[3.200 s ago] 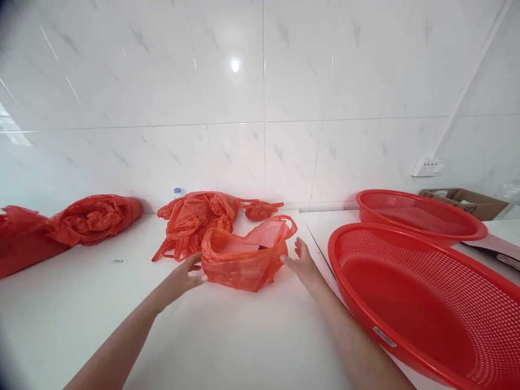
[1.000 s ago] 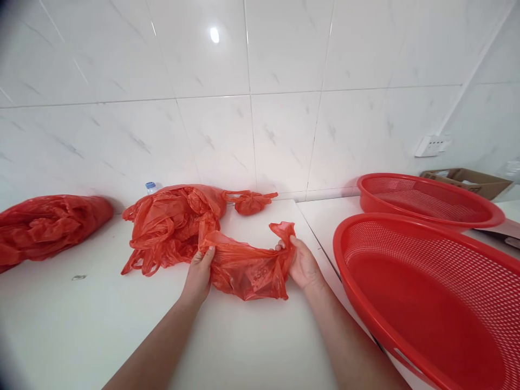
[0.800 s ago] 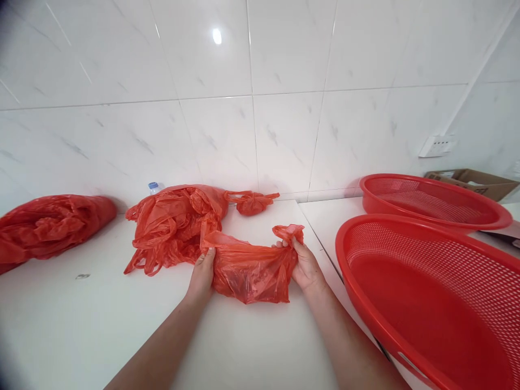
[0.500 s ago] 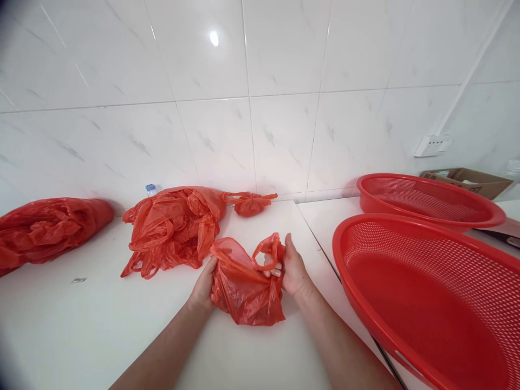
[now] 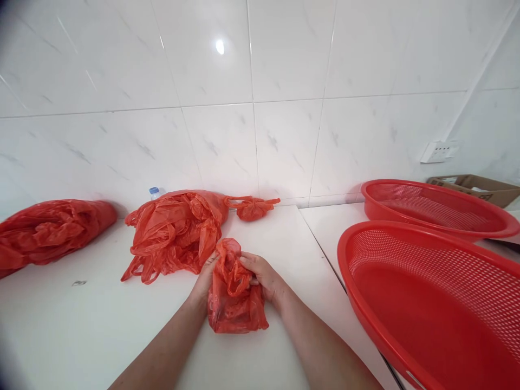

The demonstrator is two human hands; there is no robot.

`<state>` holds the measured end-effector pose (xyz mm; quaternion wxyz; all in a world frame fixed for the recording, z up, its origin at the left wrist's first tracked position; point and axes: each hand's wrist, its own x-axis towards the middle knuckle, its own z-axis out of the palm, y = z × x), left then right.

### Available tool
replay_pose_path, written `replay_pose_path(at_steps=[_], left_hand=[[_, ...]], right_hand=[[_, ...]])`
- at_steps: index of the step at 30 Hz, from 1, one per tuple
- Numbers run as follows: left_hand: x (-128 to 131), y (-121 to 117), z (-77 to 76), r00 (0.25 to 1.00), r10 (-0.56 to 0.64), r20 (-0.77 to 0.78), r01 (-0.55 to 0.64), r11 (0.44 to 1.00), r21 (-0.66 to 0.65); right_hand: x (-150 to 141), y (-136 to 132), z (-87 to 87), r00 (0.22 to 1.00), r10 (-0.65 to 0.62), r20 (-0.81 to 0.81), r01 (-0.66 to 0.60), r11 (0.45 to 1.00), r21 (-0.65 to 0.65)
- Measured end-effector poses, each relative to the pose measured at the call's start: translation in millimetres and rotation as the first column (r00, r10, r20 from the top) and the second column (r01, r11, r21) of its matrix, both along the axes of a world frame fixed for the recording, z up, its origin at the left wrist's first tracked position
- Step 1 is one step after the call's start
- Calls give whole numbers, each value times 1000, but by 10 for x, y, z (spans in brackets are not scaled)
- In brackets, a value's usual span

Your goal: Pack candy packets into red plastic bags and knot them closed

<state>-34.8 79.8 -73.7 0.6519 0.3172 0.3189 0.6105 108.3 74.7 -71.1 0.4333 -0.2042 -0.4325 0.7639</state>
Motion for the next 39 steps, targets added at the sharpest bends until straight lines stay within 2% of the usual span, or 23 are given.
replay_pose_path(at_steps=[5, 10, 14, 20, 23, 25, 28, 31, 35, 37, 39], left_hand=[[71, 139, -44, 971, 94, -219, -65, 988, 137], [121, 100, -50, 865, 257, -431, -168, 958, 233], [104, 28, -63, 796, 349, -494, -207, 925, 319], [108, -59, -38, 788, 302, -536, -124, 931, 342], [80, -116, 6, 754, 367, -544, -137, 899, 416], [68, -174, 58, 735, 399, -549, -105, 866, 489], [109, -277, 166, 752, 348, -560, 54, 814, 578], [197, -342, 240, 745, 279, -605, 194, 778, 597], [209, -286, 168, 685, 293, -668, 213, 795, 567], [162, -216, 82, 655, 280, -702, 200, 831, 518], [113, -144, -2, 662, 236, -711, 152, 887, 435]], right_hand=[[27, 41, -46, 1000, 31, 2, -31, 1000, 4], [17, 49, -74, 997, -9, 79, 9, 1000, 9], [-15, 43, -79, 992, -58, 115, 59, 998, -3], [35, 77, -99, 982, -182, 42, 185, 980, -73], [109, 106, -94, 960, -278, 22, 279, 956, -94], [144, 118, -82, 941, -335, 43, 338, 938, -77], [157, 119, -63, 918, -385, 98, 390, 920, -42], [155, 111, -56, 915, -386, 121, 392, 919, -31], [180, 114, -68, 912, -391, 126, 396, 918, -20], [195, 123, -80, 920, -369, 129, 374, 927, -17], [205, 133, -99, 931, -345, 120, 350, 937, -15]])
